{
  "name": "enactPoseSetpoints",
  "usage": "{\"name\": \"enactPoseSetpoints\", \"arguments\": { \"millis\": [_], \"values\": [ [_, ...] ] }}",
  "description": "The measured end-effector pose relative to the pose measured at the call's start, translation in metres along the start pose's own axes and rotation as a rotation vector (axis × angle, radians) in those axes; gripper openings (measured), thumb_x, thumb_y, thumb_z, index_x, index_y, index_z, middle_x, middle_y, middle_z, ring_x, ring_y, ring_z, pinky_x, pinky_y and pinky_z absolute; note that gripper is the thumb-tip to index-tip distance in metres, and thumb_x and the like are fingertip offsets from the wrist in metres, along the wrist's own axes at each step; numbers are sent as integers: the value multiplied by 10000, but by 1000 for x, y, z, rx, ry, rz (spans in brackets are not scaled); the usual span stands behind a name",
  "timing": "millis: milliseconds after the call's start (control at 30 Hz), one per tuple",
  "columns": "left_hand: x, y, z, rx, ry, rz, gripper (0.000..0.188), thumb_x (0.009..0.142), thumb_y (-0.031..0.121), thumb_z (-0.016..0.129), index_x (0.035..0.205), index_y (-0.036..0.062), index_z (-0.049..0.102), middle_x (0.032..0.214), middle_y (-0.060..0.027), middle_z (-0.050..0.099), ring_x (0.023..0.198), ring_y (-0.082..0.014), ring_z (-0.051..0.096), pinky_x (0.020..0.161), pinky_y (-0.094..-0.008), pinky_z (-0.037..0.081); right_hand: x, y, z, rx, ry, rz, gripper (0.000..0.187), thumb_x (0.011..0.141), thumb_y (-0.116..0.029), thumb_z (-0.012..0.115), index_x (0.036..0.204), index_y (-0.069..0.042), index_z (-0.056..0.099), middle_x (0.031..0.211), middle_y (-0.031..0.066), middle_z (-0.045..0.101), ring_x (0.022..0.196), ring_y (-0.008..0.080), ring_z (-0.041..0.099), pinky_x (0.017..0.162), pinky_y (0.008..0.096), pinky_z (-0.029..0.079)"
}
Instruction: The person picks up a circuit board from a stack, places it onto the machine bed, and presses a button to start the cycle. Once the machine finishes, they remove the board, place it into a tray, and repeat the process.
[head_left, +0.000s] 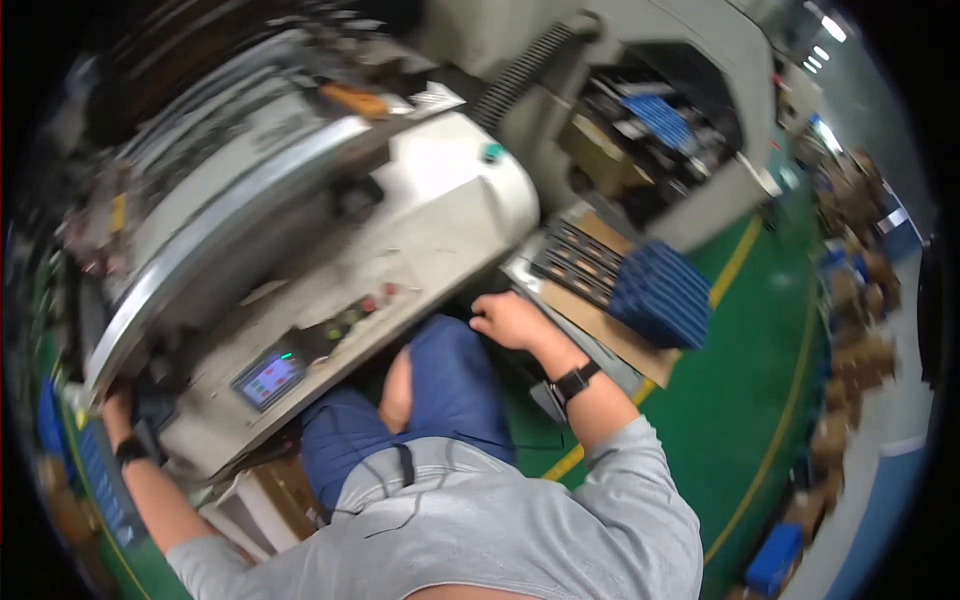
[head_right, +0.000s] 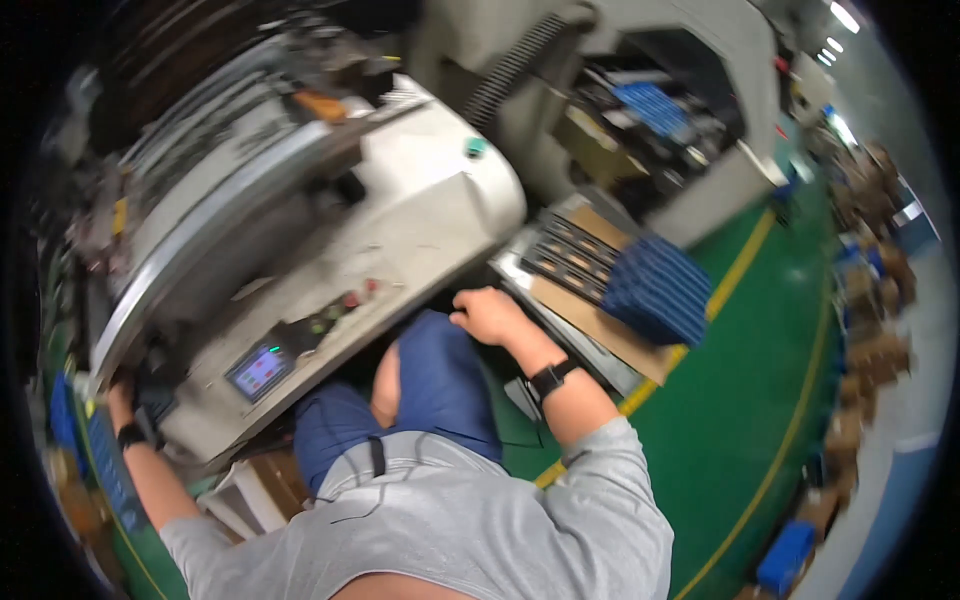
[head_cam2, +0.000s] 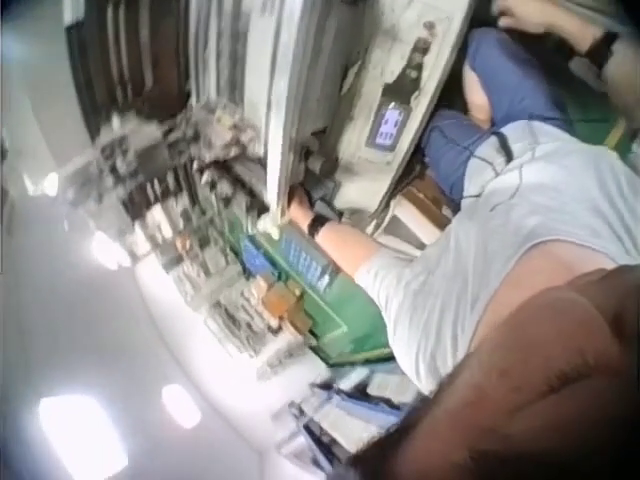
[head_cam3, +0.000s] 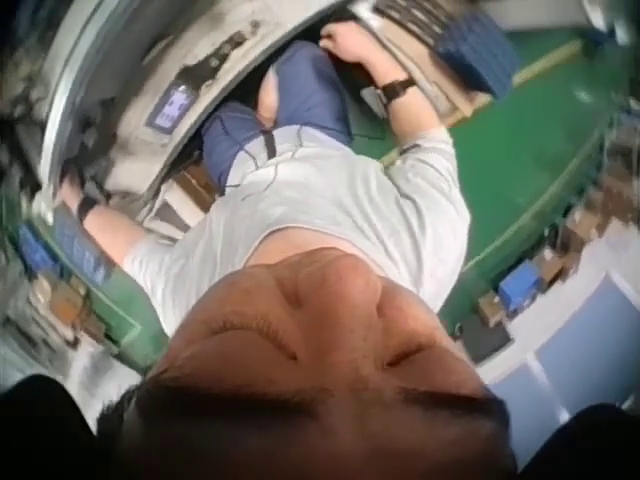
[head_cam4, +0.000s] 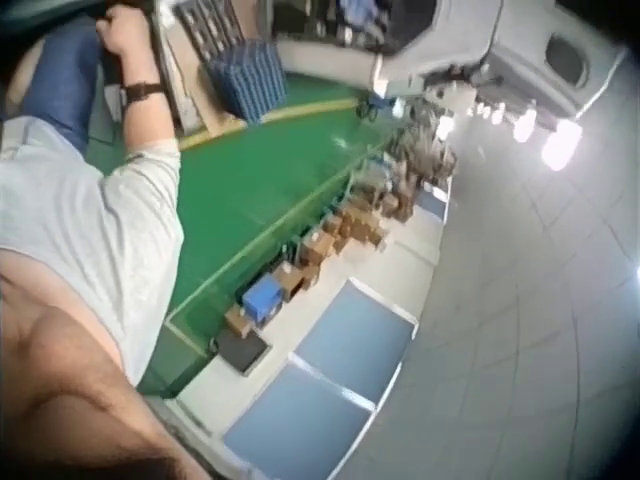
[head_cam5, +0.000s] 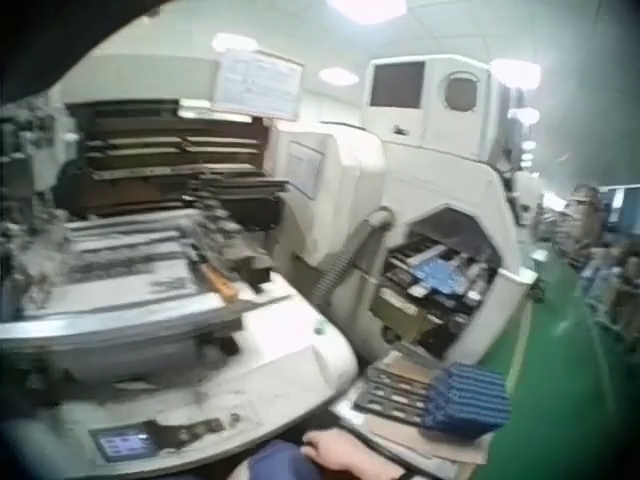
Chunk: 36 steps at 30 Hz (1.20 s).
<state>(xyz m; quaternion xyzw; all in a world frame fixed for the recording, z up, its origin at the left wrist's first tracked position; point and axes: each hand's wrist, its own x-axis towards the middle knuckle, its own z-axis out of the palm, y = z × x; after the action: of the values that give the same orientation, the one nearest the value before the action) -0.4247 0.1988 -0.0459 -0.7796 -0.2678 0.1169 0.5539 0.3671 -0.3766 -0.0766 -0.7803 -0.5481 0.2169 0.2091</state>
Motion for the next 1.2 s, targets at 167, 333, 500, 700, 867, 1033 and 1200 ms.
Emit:
{"name": "enactPoseSetpoints", "arguments": {
  "millis": [167, 333, 500, 700, 867, 1033, 1200],
  "values": [
    [91, 99, -196, -1097, -210, -557, 416, 950, 349, 515, 1202, 41, 636, 1176, -223, 654, 1068, -419, 615, 896, -472, 504, 14, -17, 91, -106, -196, -162, 297, 878, -291, 651, 1026, -37, 695, 1012, 204, 691, 987, 388, 644, 863, 472, 519],
    [58, 24, -345, -1261, -303, -951, 694, 729, 546, 772, 1211, 64, 640, 1243, -193, 629, 1170, -372, 581, 1003, -430, 452, 18, -28, 137, -11, -111, -112, 228, 869, -222, 668, 1001, -41, 712, 858, 166, 715, 809, 335, 697, 744, 404, 553],
    [-6, 37, -372, -1027, 21, -1098, 531, 839, 510, 695, 1085, 41, 660, 1111, -152, 642, 1039, -321, 610, 885, -414, 478, 19, -25, 143, 232, -17, -32, 153, 893, -132, 637, 962, -13, 703, 772, 134, 716, 685, 213, 700, 662, 325, 542],
    [-34, 106, -359, -2095, 117, -1653, 588, 960, 559, 560, 674, 46, 567, 522, 0, 431, 484, -135, 390, 492, -304, 326, 26, -27, 152, 197, 3, 58, 128, 905, -102, 618, 923, 1, 691, 724, 95, 702, 663, 165, 676, 645, 307, 530],
    [-1, 107, -377, -2588, 105, -1656, 588, 1004, 572, 456, 755, 50, 558, 513, 32, 370, 457, -85, 324, 451, -263, 256, 27, -32, 154, 137, -7, 55, 124, 903, -106, 619, 893, -4, 688, 727, 98, 707, 679, 179, 686, 672, 307, 532],
    [22, 103, -373, -2521, 445, -1671, 486, 1000, 455, 535, 796, 19, 601, 506, 34, 383, 451, -88, 321, 460, -263, 235, 24, -6, 155, 362, -39, 169, 126, 923, -99, 589, 936, -11, 678, 753, 54, 674, 622, 108, 592, 586, 246, 479],
    [1, 75, -352, -2221, 607, -1826, 438, 1004, 406, 555, 712, 85, 614, 549, 71, 401, 492, -51, 339, 470, -259, 257, 19, -62, 118, 473, -209, 290, 145, 935, -121, 596, 988, -17, 682, 806, 55, 683, 641, 107, 593, 584, 244, 485]
  ]
}}
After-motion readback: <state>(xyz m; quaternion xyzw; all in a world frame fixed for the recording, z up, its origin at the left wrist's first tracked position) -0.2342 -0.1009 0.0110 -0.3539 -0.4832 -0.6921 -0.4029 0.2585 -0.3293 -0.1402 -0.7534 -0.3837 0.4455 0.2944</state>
